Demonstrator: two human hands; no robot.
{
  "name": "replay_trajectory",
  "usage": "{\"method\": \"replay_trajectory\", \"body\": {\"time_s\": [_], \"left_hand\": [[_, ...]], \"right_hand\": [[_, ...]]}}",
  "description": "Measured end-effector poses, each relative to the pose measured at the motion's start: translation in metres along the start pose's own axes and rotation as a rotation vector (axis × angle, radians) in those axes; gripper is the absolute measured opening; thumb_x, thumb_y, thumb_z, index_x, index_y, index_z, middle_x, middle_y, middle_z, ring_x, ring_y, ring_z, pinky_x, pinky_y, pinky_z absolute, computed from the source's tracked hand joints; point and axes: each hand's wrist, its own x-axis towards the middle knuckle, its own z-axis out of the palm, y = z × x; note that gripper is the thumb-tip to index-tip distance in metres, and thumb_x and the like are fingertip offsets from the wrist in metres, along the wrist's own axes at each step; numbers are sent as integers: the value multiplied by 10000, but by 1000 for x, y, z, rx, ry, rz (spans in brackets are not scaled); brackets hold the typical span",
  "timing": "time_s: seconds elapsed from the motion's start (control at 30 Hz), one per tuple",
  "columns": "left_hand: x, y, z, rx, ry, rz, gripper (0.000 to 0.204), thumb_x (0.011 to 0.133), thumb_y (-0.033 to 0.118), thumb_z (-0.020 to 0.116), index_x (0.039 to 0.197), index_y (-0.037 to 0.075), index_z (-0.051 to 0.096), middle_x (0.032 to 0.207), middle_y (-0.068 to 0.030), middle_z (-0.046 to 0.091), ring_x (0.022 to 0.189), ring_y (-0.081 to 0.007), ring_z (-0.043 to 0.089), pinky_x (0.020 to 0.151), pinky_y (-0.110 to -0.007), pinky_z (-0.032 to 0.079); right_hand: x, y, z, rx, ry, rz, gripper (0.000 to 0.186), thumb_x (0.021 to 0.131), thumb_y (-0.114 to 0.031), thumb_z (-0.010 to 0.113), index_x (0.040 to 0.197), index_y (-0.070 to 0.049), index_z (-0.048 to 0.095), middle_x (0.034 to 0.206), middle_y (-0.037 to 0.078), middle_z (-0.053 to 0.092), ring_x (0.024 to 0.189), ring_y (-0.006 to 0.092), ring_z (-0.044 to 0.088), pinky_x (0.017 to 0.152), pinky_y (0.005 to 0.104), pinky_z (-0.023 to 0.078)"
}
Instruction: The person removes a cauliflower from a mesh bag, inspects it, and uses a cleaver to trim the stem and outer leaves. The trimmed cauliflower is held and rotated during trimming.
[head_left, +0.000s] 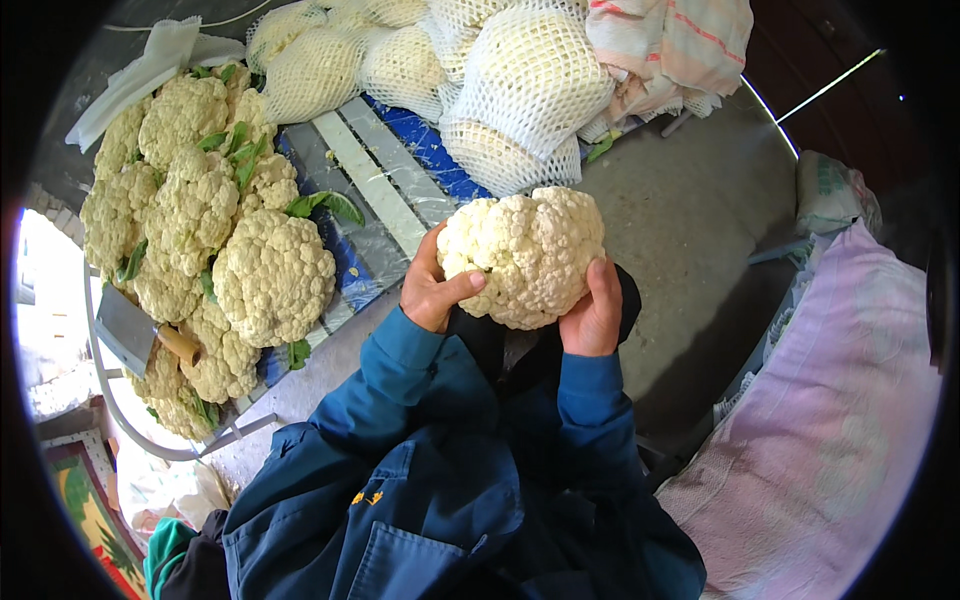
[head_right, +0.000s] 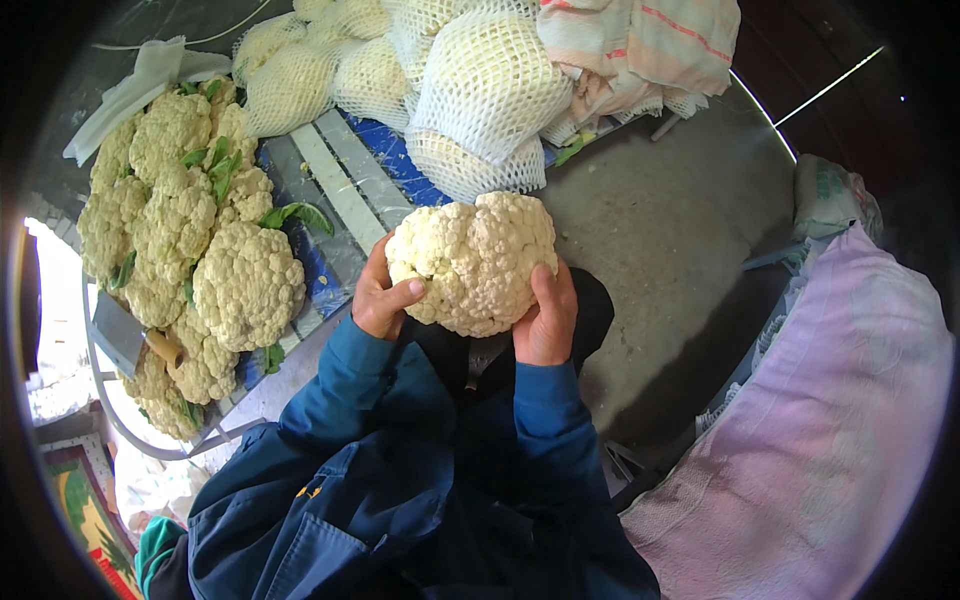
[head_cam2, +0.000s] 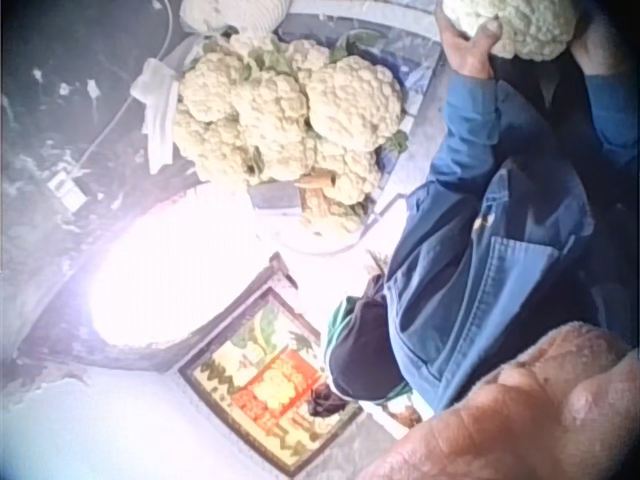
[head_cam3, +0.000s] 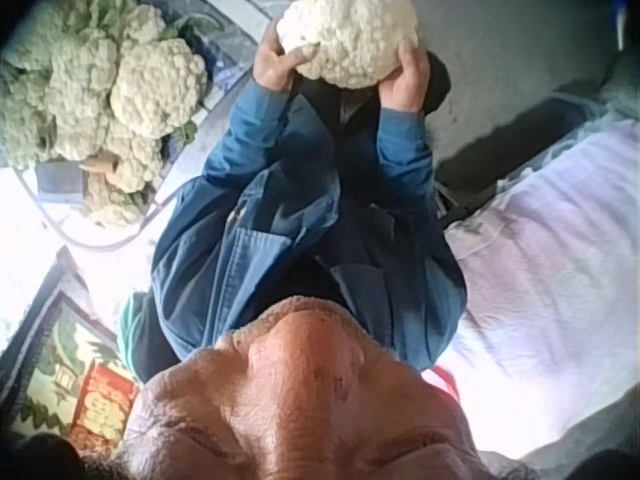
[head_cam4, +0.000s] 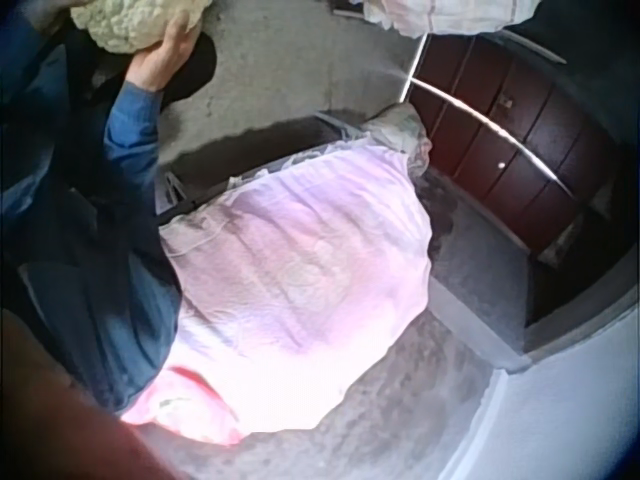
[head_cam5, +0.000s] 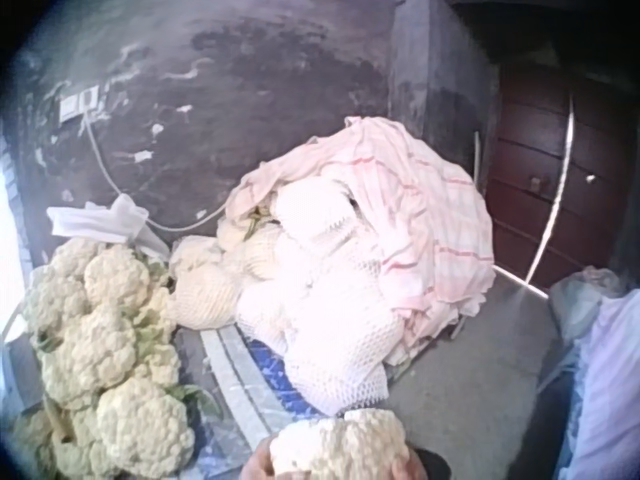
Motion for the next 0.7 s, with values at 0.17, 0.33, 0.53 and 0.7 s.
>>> {"method": "replay_trajectory", "body": {"time_s": [0.17, 0.33, 0.53, 0.7], "left_hand": [[1, -8, -8, -125, 58, -61, 731, 849, 86, 731, 1473, -20, 364, 1394, -176, 540, 1281, -294, 543, 1082, -421, 434], [4, -11, -14, -189, 64, -94, 669, 899, 150, 684, 1463, -23, 369, 1379, -196, 542, 1245, -307, 575, 1029, -430, 496], [3, -15, -20, -244, 79, -117, 648, 923, 186, 661, 1457, -31, 365, 1376, -209, 539, 1229, -323, 592, 1010, -455, 520], [4, -20, -25, -334, 27, -135, 641, 942, 196, 637, 1460, -46, 349, 1398, -223, 523, 1249, -340, 582, 1033, -468, 508]], "right_hand": [[0, -5, 4, 26, 15, 50, 596, 984, -338, 564, 1416, 53, 443, 1404, 153, 519, 1273, 247, 513, 1070, 390, 413], [-1, -9, 10, 17, 7, 58, 588, 987, -323, 549, 1419, 60, 439, 1392, 155, 530, 1264, 247, 521, 1064, 388, 418], [0, -12, 16, 50, -28, 48, 574, 993, -292, 563, 1418, 72, 432, 1354, 172, 550, 1219, 250, 564, 1044, 386, 443], [0, -14, 21, 32, -53, 51, 559, 1001, -305, 553, 1401, 71, 447, 1344, 169, 556, 1213, 244, 567, 1041, 382, 444]]}}
